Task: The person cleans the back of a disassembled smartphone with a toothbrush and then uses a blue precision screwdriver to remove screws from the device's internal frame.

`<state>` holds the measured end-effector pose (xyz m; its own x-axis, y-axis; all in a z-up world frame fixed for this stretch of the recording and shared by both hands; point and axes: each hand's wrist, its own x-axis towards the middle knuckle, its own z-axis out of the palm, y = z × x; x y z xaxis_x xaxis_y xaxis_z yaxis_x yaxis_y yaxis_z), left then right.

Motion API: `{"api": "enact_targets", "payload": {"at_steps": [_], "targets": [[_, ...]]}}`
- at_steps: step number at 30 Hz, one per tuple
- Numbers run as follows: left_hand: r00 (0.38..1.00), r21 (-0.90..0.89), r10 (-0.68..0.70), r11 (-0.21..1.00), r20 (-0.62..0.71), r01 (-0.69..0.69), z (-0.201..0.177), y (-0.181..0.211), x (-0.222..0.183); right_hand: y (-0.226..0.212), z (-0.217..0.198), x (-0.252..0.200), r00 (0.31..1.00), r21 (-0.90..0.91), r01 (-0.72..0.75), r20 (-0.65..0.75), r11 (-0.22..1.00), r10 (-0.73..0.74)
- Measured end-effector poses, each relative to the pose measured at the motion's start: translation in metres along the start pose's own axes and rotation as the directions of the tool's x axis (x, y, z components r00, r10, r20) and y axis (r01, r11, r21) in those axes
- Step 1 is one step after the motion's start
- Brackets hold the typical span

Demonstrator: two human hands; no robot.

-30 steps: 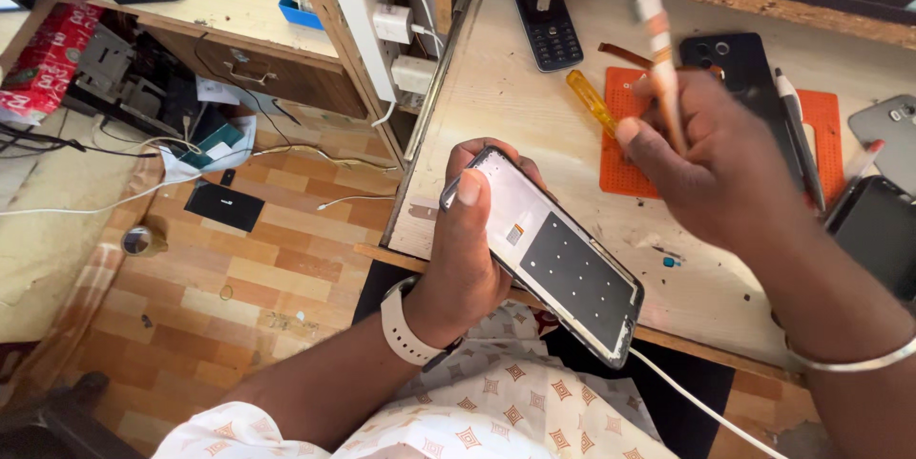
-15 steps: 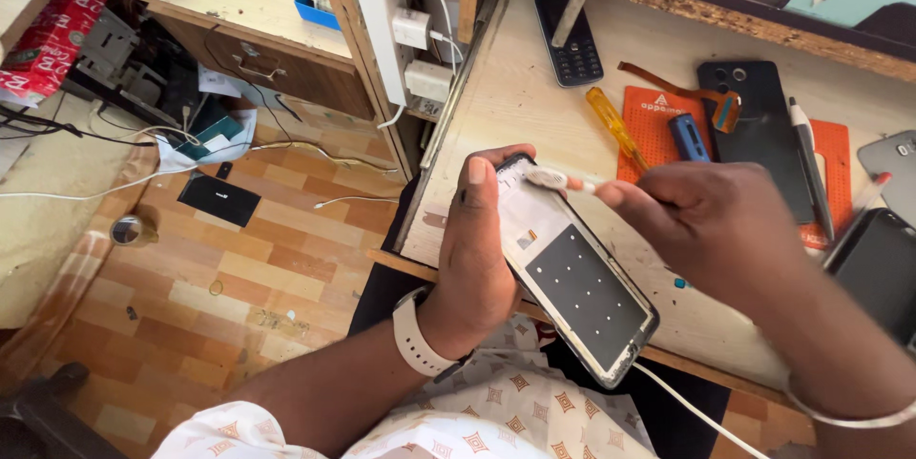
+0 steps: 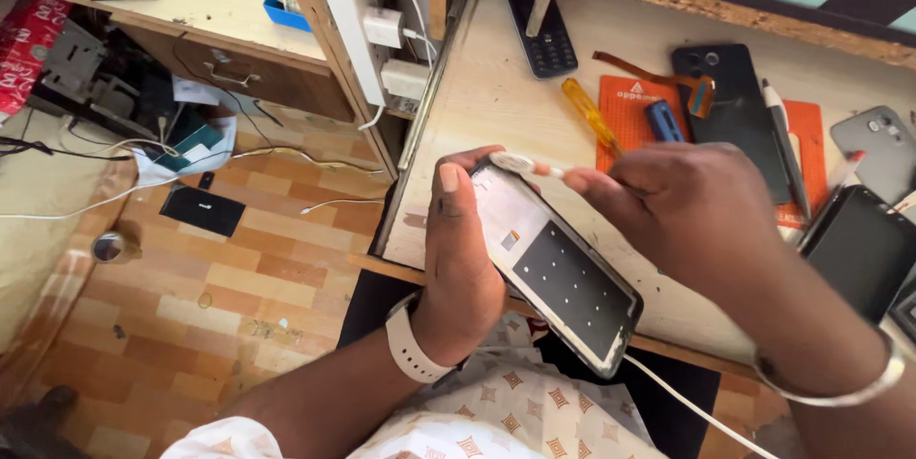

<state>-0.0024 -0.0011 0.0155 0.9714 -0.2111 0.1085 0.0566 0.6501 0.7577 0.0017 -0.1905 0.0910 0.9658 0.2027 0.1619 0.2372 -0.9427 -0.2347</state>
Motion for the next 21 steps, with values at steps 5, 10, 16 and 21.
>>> {"api": "enact_targets", "payload": {"at_steps": [5,10,16,21], "targets": [[0.992,0.218,0.085,0.974,-0.098,-0.062,-0.004,-0.003,0.000,-0.001,-0.012,0.003,0.996,0.013,0.081,0.038,0.997,-0.081],[1.000,0.036,0.023,0.999,-0.020,-0.022,-0.001,-0.002,-0.003,0.013,-0.003,0.004,0.994,-0.019,0.085,0.070,0.996,-0.084],[0.994,0.102,0.078,0.992,-0.072,-0.070,-0.001,0.002,-0.006,0.022,0.003,0.008,0.973,0.103,0.229,-0.004,0.968,-0.229],[0.996,-0.115,-0.021,0.993,-0.085,0.011,-0.002,0.001,0.000,0.032,-0.009,0.000,0.979,0.066,0.124,0.152,0.990,-0.133]]}}
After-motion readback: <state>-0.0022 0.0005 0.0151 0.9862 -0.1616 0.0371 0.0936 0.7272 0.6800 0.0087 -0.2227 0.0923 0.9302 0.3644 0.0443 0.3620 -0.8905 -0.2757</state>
